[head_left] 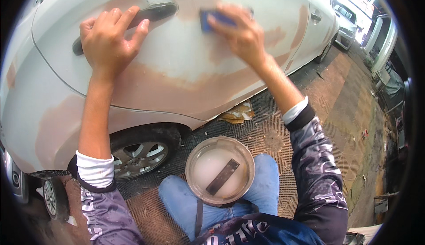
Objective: The person sits on the floor and sands the side of a white car door using a blue sanding block and a black sanding block, repeatedly dipping the blocks into a bucket of water. The person works on the area around the door handle and the lower panel.
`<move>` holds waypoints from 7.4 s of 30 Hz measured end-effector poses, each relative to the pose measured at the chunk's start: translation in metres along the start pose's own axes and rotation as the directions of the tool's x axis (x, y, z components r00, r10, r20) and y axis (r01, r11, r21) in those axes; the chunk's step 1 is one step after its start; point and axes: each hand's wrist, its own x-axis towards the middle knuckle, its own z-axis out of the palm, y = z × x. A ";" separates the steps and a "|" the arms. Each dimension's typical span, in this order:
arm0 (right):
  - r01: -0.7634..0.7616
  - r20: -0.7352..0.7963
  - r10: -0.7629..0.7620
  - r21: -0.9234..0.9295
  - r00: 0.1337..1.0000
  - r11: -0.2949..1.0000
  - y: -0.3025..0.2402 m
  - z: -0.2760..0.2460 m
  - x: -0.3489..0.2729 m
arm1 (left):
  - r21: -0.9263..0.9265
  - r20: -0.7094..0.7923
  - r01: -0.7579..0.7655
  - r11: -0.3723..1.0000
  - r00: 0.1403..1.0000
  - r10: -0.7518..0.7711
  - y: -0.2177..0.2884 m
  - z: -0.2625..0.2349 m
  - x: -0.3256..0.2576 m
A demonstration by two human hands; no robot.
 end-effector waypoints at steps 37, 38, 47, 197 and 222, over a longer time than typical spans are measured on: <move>-0.257 0.213 0.237 0.071 0.948 0.964 -0.072 -0.034 -0.060 | 0.019 0.140 0.069 0.997 0.988 -0.071 -0.004 -0.004 -0.005; -0.341 0.213 0.316 0.092 0.925 0.936 -0.093 -0.053 -0.079 | -0.043 0.078 0.072 0.996 0.995 -0.069 0.002 -0.010 -0.009; -0.833 0.780 0.292 -0.517 -0.554 -0.200 -0.313 -0.137 -0.308 | -0.297 0.954 0.889 0.348 0.294 0.061 0.285 -0.075 -0.323; 0.403 -0.189 -0.797 0.912 0.574 0.074 0.184 0.142 0.294 | -0.322 -0.580 0.625 -0.711 -0.724 -0.374 0.183 0.170 0.237; 0.377 -0.106 -0.790 0.911 0.604 0.166 0.165 0.145 0.292 | -0.466 -0.641 0.674 -0.573 -0.704 -0.306 0.153 0.153 0.245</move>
